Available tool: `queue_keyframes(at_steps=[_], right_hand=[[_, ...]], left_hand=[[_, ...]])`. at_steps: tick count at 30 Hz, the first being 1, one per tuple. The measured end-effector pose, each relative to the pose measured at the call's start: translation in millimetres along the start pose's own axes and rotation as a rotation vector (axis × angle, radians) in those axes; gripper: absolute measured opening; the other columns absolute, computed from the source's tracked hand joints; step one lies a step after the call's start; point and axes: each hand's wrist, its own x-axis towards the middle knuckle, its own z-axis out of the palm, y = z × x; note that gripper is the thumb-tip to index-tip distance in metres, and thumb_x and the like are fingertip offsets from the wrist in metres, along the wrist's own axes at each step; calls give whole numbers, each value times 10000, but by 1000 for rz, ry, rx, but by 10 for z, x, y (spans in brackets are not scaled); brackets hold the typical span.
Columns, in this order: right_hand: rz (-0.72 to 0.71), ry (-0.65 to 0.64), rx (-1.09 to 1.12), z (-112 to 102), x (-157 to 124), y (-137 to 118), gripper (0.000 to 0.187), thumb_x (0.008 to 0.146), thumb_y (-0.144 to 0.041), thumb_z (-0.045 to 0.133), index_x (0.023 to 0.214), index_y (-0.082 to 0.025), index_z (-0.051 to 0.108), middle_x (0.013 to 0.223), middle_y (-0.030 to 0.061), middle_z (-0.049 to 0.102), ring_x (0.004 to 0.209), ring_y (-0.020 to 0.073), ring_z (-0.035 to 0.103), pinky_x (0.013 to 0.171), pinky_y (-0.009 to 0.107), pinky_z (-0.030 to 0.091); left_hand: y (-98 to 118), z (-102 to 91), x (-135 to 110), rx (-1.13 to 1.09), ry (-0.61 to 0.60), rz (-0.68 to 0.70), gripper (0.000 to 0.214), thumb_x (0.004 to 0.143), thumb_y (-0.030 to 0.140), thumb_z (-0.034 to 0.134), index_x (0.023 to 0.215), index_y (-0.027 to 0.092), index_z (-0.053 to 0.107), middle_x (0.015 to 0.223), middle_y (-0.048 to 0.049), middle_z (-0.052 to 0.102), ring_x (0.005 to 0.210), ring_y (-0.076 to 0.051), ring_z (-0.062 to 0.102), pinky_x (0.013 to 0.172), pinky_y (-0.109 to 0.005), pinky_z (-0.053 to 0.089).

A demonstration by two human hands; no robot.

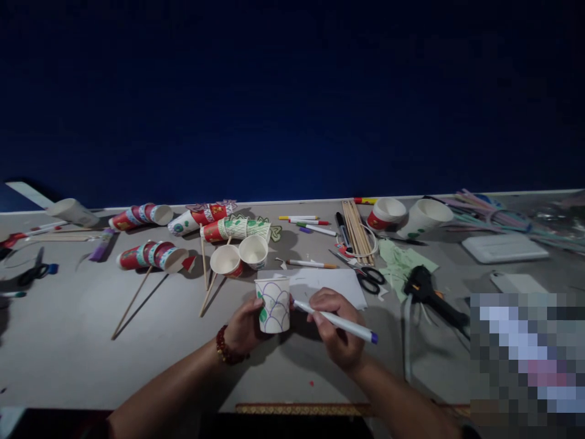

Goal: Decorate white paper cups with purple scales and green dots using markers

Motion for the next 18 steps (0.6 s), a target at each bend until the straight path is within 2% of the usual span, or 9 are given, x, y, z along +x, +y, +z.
queue_keyframes(at_steps=[4,9,14,18], right_hand=[[-10,-4,45,-1,19,-15,118,904,-148,581,945,-248,629,709,14,660,649,212,630,607,356,528],[-12,-7,1,-4,12,-12,112,902,-156,589,945,-250,630,697,17,645,681,226,642,616,365,532],[-52,-75,-34,-5,41,-53,128,898,-144,581,961,-243,631,725,21,654,669,210,642,609,352,536],[-108,-162,-10,-7,111,-122,199,878,-112,565,1005,-253,626,722,8,668,651,195,639,607,330,543]], left_hand=[[-8,3,16,41,-19,-9,545,829,453,741,1233,89,701,1090,-160,752,970,-267,703,783,-365,598],[-57,5,31,149,-2,42,507,810,461,791,1157,102,704,937,-126,752,766,-214,688,662,-314,562],[-69,34,19,189,129,86,517,768,405,849,1192,155,690,980,-94,755,852,-213,701,741,-303,551],[-86,31,16,186,194,76,652,680,387,918,1243,175,667,982,-64,742,804,-181,677,728,-281,532]])
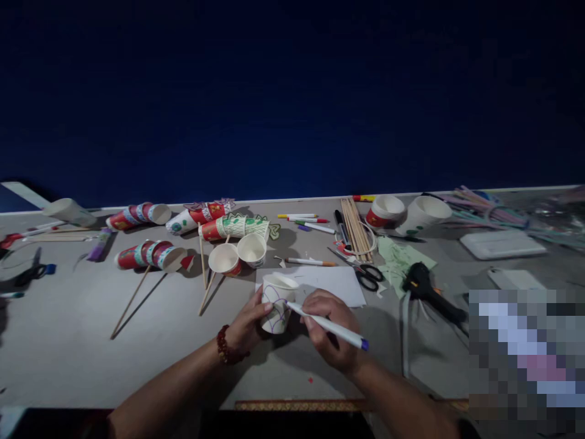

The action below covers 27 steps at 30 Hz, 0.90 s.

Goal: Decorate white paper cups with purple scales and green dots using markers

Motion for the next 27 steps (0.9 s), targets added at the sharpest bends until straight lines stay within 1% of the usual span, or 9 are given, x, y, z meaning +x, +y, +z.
queue_keyframes(at_steps=[2,7,15,21,27], right_hand=[[-15,-23,-9,-4,21,-16,217,871,-107,567,1020,-256,622,721,8,670,656,197,645,609,329,547],[-31,-48,-36,4,25,-24,242,874,-95,563,1042,-263,605,721,5,676,642,198,638,600,330,548],[-24,-38,-34,14,21,-21,215,888,-101,568,1028,-257,615,727,9,684,657,202,651,617,336,551],[-20,-18,-34,29,5,10,200,893,-110,581,1020,-257,628,731,11,690,653,203,649,619,332,545],[-16,-33,-30,20,12,7,194,897,-114,577,1021,-254,630,731,13,692,651,203,654,630,330,542]], left_hand=[[-14,-5,2,6,-3,0,696,672,388,919,1278,177,649,966,-57,736,778,-176,666,714,-281,522],[-23,9,1,9,-5,21,670,676,389,912,1258,172,662,988,-73,734,802,-190,668,715,-287,516],[-8,22,-7,25,6,3,693,671,405,918,1283,191,675,1020,-72,742,835,-192,678,747,-285,528],[-20,-3,-10,22,4,1,697,679,400,914,1293,185,665,1074,-95,747,898,-217,693,783,-299,534],[-19,2,-5,28,-20,29,654,720,382,883,1297,172,655,1072,-96,747,900,-221,698,776,-296,532]])
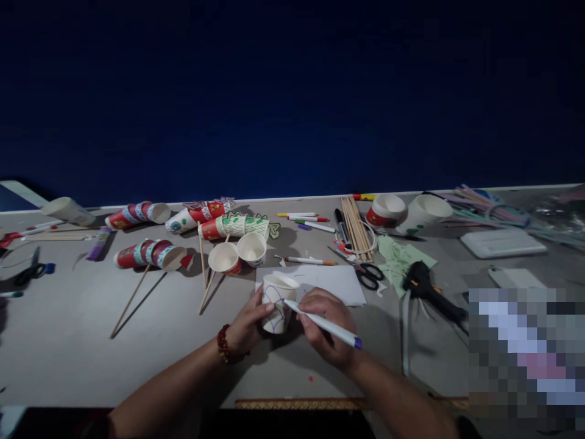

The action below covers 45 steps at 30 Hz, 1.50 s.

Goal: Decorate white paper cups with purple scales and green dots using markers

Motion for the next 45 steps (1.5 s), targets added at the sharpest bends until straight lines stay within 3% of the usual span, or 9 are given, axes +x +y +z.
queue_keyframes(at_steps=[20,35,45], right_hand=[[1,10,-34,16,-14,36,186,912,-117,577,1033,-250,625,754,16,698,677,203,651,641,340,552],[74,96,-24,13,-55,81,123,926,-143,578,976,-243,630,762,29,686,710,216,639,670,364,539],[94,127,-51,22,-60,84,116,934,-152,571,965,-242,637,754,32,680,713,221,644,657,369,539]], left_hand=[[-11,-34,0,0,23,-30,671,702,400,895,1287,181,651,1038,-78,739,859,-209,682,756,-300,531],[36,14,-9,-33,9,-5,502,755,363,860,1182,159,693,1002,-85,735,859,-205,675,727,-291,552],[26,-14,-1,-58,-79,3,643,827,374,784,1404,188,570,1042,-109,719,870,-245,685,670,-339,614]])
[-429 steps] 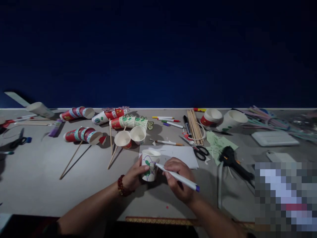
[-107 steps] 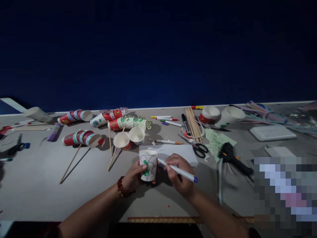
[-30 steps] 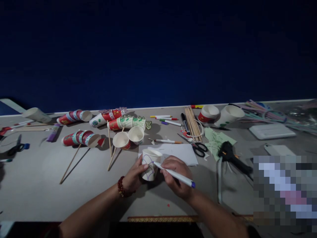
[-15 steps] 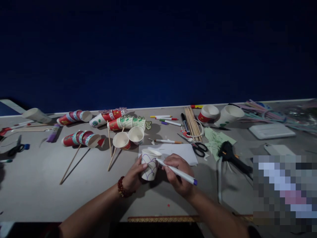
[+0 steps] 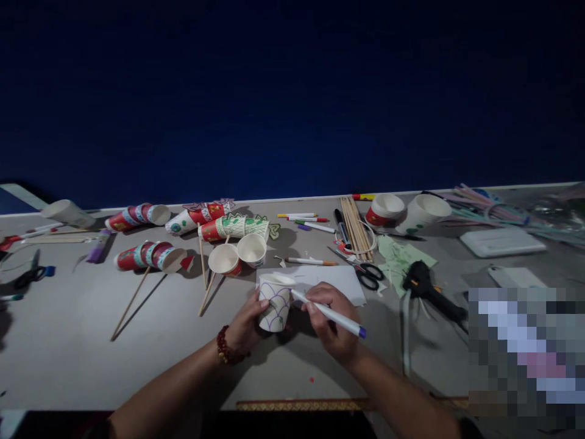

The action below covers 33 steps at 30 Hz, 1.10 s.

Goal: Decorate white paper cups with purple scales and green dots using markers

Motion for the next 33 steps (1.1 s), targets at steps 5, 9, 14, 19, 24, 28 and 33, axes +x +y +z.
queue_keyframes(at_steps=[5,9,14,19,24,28,33], right_hand=[[-5,9,1,7,9,2,124,934,-154,556,964,-238,642,738,26,669,681,215,637,638,359,529],[0,-3,-7,1,14,9,112,934,-164,560,946,-242,639,722,18,666,680,215,634,636,350,522],[-17,-17,-4,-1,6,21,126,946,-153,537,941,-242,626,730,16,670,675,205,636,633,344,516],[-20,-21,-9,2,7,25,124,937,-155,531,923,-240,619,702,12,660,650,202,629,616,344,515],[-5,20,11,2,1,21,115,918,-158,554,905,-238,635,703,18,665,651,208,630,625,357,528],[16,66,66,-4,-27,15,106,910,-156,565,901,-235,635,691,20,648,651,210,629,609,354,528],[6,32,79,-20,-31,-9,114,896,-145,571,914,-240,632,674,12,634,643,208,638,581,339,528]], left_hand=[[47,60,7,-19,-38,7,658,838,405,773,1423,197,555,1031,-102,723,798,-228,688,648,-329,599],[59,70,17,-19,-52,6,621,836,423,773,1373,176,584,999,-98,727,773,-221,691,651,-327,596],[56,49,17,-17,-64,9,543,841,449,760,1275,148,633,977,-102,743,724,-215,708,636,-318,590],[35,2,12,-20,-51,-15,482,850,433,743,1217,134,656,977,-116,743,745,-228,716,660,-335,582],[13,-21,17,-35,-64,-12,466,848,443,731,1184,124,683,977,-131,761,727,-232,717,650,-334,566],[34,-31,16,-93,-76,-43,466,845,452,735,1183,132,701,1025,-147,772,896,-275,727,724,-360,579],[60,-62,11,-191,-46,-98,425,858,418,721,1157,117,729,1110,-149,776,1009,-281,718,866,-403,575]])
